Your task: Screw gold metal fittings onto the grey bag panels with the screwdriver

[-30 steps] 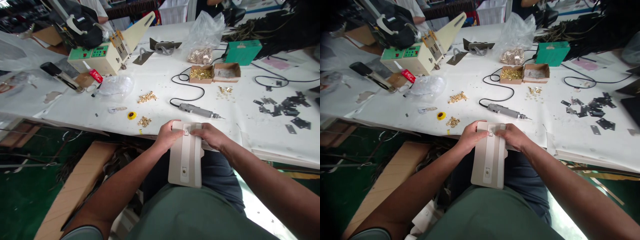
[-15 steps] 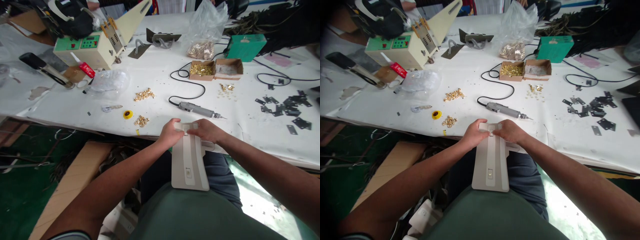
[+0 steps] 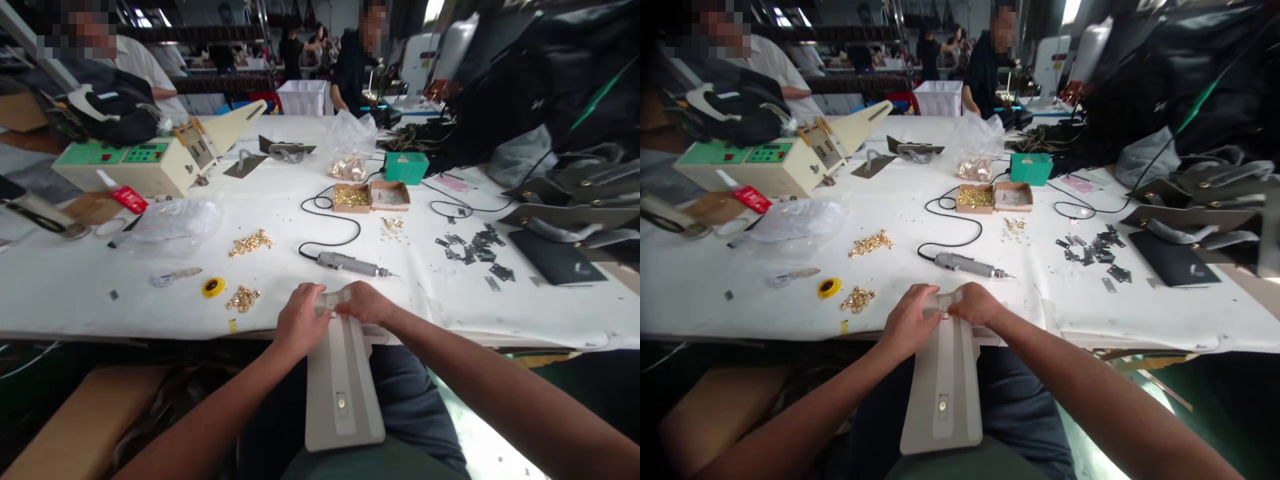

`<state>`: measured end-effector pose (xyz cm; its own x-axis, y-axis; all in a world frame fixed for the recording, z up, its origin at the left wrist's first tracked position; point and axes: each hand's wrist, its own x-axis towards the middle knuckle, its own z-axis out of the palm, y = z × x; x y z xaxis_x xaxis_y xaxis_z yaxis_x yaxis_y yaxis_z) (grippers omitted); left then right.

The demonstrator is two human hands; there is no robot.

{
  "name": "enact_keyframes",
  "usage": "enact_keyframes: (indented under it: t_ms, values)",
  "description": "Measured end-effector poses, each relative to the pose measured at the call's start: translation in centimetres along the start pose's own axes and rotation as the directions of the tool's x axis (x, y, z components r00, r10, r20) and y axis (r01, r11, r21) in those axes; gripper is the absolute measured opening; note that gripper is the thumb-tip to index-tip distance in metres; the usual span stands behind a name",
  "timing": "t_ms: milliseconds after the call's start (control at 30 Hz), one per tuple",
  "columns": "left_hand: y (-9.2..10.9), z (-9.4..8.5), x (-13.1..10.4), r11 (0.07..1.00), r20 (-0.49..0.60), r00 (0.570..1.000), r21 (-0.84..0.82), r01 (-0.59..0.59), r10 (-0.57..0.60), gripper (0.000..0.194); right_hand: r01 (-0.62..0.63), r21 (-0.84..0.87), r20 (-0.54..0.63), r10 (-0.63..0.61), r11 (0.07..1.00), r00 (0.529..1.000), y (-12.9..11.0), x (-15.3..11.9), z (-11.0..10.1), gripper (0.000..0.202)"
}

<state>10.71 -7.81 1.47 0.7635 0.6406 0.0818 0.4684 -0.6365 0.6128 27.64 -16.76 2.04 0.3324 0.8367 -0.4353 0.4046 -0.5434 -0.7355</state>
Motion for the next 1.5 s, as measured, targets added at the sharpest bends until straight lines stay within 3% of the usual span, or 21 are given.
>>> enact_keyframes:
  t_ms: [100,167,367,500,633,767,900,1033,1233,1500]
  values:
    - [-0.7,0.3,-0.2,0.980,-0.020,0.982,0.067,-0.188,0.190,0.028,0.016,0.004,-0.008,-0.016,1.000,1.000,0.0,0.3,0.0,0.010]
    - [-1.2,0.7,-0.3,0.971,-0.018,0.972,0.057,-0.234,0.235,0.022,0.021,0.013,-0.005,-0.021,1.000,1.000,0.1,0.4,0.0,0.010]
    - [-2.1,1.1,-0.1,0.978,-0.024,0.979,0.051,-0.202,0.203,0.023,0.003,0.037,0.021,-0.004,0.999,1.000,-0.1,0.3,0.1,0.009]
    - [-2.0,0.9,0.1,0.977,-0.020,0.978,0.053,-0.208,0.209,0.025,0.040,0.039,-0.077,-0.037,0.998,0.996,0.6,-1.0,-1.0,0.013]
    - [-2.0,0.7,0.6,0.977,0.013,0.979,0.071,-0.202,0.201,0.023,0.031,0.053,-0.291,-0.014,0.998,0.957,3.9,-3.0,-5.3,0.027]
    - [-2.3,0.6,1.1,0.977,0.047,0.981,0.087,-0.193,0.189,0.022,-0.156,-0.174,-0.531,0.041,0.972,0.846,8.7,-4.3,-11.6,0.027]
    - [-2.7,0.7,1.1,0.975,0.033,0.978,0.079,-0.206,0.204,0.022,-0.284,-0.266,-0.610,0.067,0.921,0.789,12.8,-4.2,-16.7,0.024]
    - [-2.7,0.8,1.0,0.978,0.022,0.981,0.077,-0.195,0.193,0.023,-0.308,-0.345,-0.568,0.064,0.887,0.820,15.0,-3.7,-18.7,0.022]
    - [-2.5,0.7,1.0,0.982,0.027,0.984,0.067,-0.175,0.173,0.022,-0.279,-0.429,-0.458,0.060,0.859,0.887,16.3,-3.3,-18.4,0.021]
    - [-2.8,0.8,1.0,0.980,0.030,0.982,0.062,-0.190,0.189,0.022,-0.230,-0.436,-0.413,0.033,0.870,0.910,17.0,-3.3,-19.3,0.011]
